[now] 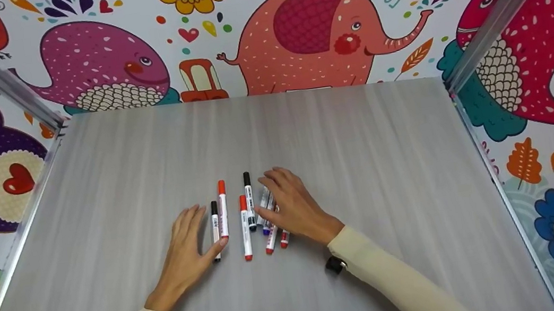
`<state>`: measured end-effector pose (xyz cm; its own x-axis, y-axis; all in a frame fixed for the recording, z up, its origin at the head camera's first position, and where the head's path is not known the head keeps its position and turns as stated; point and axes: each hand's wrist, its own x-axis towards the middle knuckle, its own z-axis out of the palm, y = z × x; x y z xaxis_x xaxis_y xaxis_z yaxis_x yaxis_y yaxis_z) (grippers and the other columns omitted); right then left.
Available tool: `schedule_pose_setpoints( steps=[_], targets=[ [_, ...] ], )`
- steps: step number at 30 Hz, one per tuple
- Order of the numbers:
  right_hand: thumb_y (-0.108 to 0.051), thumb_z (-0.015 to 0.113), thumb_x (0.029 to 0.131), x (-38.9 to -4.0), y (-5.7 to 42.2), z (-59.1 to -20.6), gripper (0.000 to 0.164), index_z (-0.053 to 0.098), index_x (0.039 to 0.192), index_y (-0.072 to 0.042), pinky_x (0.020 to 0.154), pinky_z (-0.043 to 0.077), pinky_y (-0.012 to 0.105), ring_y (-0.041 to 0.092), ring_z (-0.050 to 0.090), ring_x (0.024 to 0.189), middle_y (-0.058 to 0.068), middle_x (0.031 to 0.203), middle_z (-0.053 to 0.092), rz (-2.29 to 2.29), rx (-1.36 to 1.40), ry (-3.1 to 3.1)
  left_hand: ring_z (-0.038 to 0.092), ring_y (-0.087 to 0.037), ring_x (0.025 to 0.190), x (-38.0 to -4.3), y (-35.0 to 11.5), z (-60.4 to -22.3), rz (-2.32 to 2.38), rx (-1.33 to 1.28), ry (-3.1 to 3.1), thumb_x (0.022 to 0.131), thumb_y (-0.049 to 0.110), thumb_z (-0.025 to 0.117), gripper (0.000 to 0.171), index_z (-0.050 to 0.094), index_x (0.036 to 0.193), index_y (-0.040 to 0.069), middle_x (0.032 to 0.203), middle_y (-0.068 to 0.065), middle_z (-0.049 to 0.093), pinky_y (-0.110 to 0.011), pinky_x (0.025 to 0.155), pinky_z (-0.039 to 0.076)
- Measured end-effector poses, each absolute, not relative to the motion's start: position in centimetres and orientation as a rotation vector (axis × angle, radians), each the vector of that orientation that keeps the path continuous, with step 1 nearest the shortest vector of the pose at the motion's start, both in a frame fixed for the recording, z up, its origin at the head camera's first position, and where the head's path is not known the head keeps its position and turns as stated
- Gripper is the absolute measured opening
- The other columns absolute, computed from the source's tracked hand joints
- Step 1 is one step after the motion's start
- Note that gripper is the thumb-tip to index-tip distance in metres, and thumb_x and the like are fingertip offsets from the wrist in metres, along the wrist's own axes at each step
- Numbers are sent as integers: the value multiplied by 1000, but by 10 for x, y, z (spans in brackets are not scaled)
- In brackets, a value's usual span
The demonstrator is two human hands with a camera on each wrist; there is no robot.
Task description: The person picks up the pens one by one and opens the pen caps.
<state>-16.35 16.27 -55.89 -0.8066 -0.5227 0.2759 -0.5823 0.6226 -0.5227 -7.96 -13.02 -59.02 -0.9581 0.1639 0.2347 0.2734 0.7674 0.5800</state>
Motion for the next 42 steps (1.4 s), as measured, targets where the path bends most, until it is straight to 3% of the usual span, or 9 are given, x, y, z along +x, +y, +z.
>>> schedule_pose_setpoints(
  steps=[8,26,42],
  targets=[
    [-33,85,99,-166,153,-562,67,61,150,4,123,40,62,43,50,148,24,153,59,919,1057,-2677,32,-52,158,-66,-130,-590,-951,-349,-2787,97,51,81,89,49,161,-2,166,-27,46,-77,125,21],
    [-45,81,101,-168,123,-560,70,59,155,-6,124,38,61,38,42,155,19,161,53,806,1183,-2793,34,-56,156,-40,-133,-597,-897,-319,-2819,85,47,95,96,53,157,-3,164,-28,48,-84,119,21],
    [-49,77,103,-175,100,-564,70,59,156,-8,128,31,61,38,36,160,16,161,51,782,1305,-2820,38,-56,154,-22,-124,-602,-900,-240,-2802,85,30,96,74,65,146,0,157,-25,55,-83,120,19]
  ],
)
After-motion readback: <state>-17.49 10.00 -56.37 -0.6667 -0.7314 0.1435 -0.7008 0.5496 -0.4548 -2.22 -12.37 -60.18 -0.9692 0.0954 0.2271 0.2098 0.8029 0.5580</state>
